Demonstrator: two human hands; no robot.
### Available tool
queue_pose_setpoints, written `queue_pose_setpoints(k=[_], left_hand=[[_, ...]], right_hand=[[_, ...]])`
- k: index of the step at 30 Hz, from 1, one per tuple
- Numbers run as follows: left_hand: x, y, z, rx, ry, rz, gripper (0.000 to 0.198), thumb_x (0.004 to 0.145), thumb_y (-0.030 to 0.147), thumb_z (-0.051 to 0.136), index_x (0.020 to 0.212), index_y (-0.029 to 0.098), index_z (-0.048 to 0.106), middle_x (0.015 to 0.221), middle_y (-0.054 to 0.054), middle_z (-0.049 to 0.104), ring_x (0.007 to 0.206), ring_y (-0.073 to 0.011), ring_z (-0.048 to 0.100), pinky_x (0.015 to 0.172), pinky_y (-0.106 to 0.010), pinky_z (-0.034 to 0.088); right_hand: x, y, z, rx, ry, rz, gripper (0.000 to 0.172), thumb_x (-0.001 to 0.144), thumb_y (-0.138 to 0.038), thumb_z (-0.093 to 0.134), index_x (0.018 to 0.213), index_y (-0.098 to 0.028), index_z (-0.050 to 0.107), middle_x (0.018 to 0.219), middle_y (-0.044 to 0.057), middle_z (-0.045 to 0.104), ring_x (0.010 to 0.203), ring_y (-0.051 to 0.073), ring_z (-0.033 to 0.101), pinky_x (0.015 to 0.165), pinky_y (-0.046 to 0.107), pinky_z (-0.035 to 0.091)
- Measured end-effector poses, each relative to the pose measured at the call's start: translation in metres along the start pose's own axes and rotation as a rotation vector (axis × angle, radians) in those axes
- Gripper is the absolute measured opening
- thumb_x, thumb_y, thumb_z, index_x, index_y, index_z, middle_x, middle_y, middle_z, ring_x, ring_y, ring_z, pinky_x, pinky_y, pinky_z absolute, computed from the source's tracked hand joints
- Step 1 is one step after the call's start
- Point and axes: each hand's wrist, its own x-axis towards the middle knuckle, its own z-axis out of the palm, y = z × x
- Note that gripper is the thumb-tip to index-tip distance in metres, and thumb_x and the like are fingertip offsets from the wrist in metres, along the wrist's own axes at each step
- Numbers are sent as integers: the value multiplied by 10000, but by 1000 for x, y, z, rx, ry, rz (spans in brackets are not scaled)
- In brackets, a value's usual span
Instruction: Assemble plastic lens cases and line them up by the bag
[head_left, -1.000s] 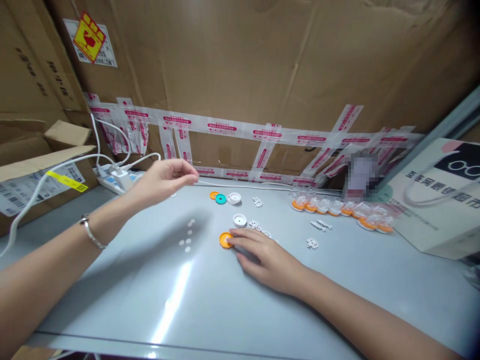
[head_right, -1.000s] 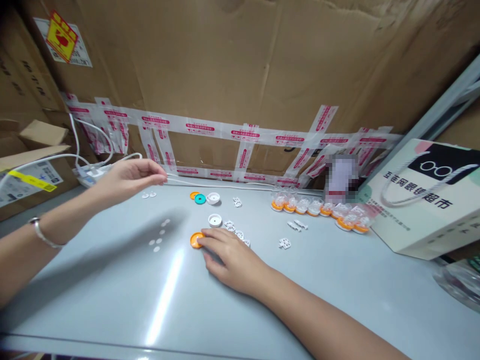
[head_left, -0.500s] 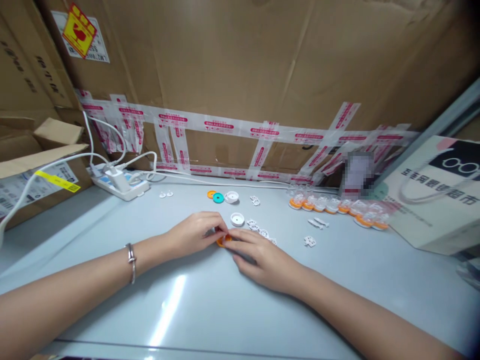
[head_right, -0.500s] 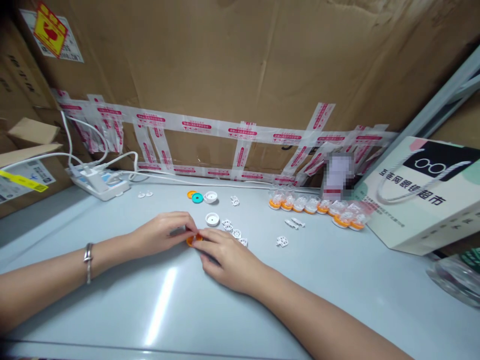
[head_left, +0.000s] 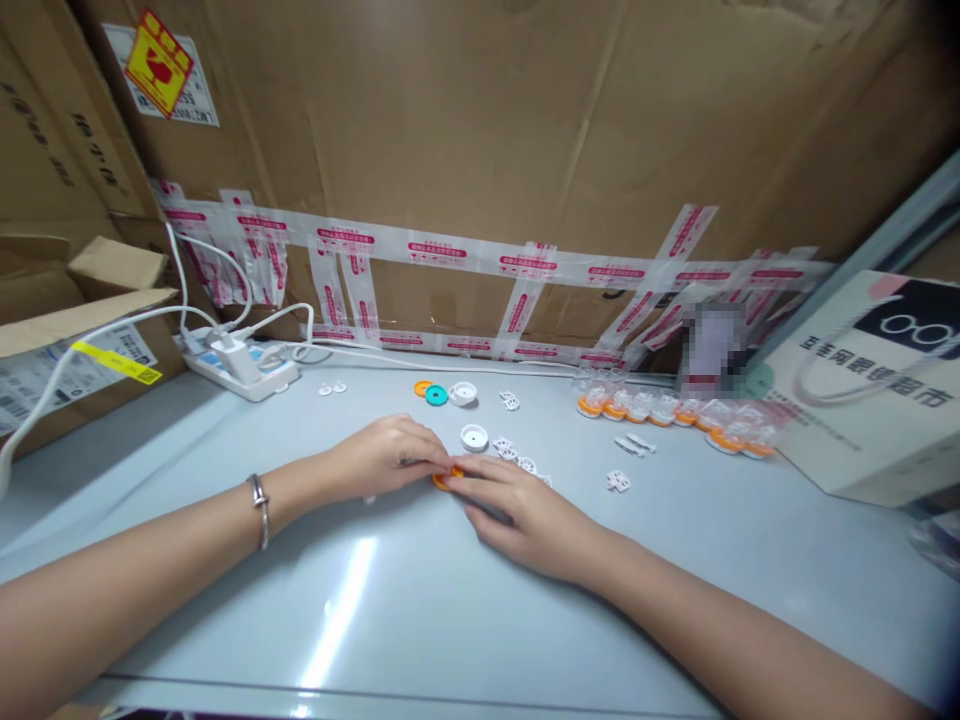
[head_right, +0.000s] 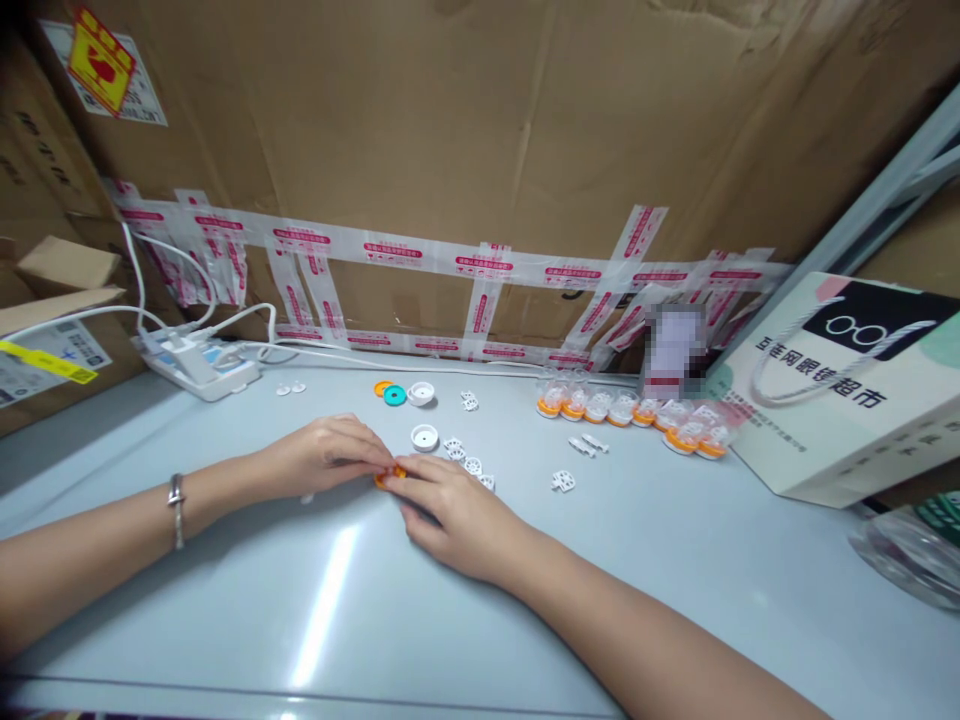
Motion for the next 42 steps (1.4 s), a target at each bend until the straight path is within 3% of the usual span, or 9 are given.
queue_pose_setpoints(k=[7, 12, 15, 20, 24, 32, 42], left_hand=[[2, 6, -20, -47, -18, -23, 192, 877, 217, 489, 913, 176, 673, 887, -52, 699, 810, -137, 632, 763, -239, 477], [-10, 7, -12, 92, -15, 100, 254, 900, 157, 415, 1024, 177, 635, 972, -79, 671, 881, -154, 609, 789, -264, 475], [-20, 7, -7, 125, -2, 98, 271, 892, 148, 428, 1093, 194, 603, 1003, -75, 671, 886, -154, 613, 790, -265, 480], [-27, 8, -4, 151, 1, 75, 297, 881, 177, 463, 1158, 205, 565, 1051, -66, 664, 928, -161, 616, 820, -289, 491], [-26, 8, -1, 139, -25, 59, 299, 888, 201, 455, 1169, 200, 558, 1072, -73, 657, 949, -176, 609, 833, -312, 492], [-27, 4, 6, -32, -15, 12, 318, 899, 136, 408, 1180, 189, 549, 1102, -91, 604, 983, -152, 576, 859, -262, 478], [-26, 2, 8, -36, -18, -17, 343, 896, 139, 402, 1202, 221, 534, 1086, -86, 580, 941, -149, 588, 837, -255, 489]], right_hand=[[-3, 3, -2, 50, 118, 27, 299, 824, -138, 496, 1074, -242, 622, 1114, 50, 634, 1034, 157, 577, 904, 320, 478], [0, 9, 2, 56, 213, 48, 246, 815, -128, 509, 991, -218, 655, 1007, 45, 689, 930, 156, 631, 839, 312, 517], [1, 12, 5, 44, 251, 70, 235, 820, -127, 507, 977, -199, 666, 983, 53, 701, 930, 156, 639, 840, 304, 521], [4, 14, 10, 85, 223, 7, 298, 816, -110, 494, 1057, -211, 639, 1038, 44, 689, 963, 142, 635, 869, 288, 514], [6, 15, 14, 80, 222, 38, 301, 808, -119, 501, 1055, -220, 643, 1036, 38, 691, 960, 146, 639, 870, 287, 516], [7, 13, 14, 76, 195, 76, 290, 823, -130, 490, 1066, -201, 632, 1064, 42, 675, 982, 141, 623, 889, 271, 501], [7, 9, 14, 76, 194, 71, 291, 819, -110, 479, 1048, -201, 634, 1057, 42, 674, 979, 134, 617, 879, 261, 502]])
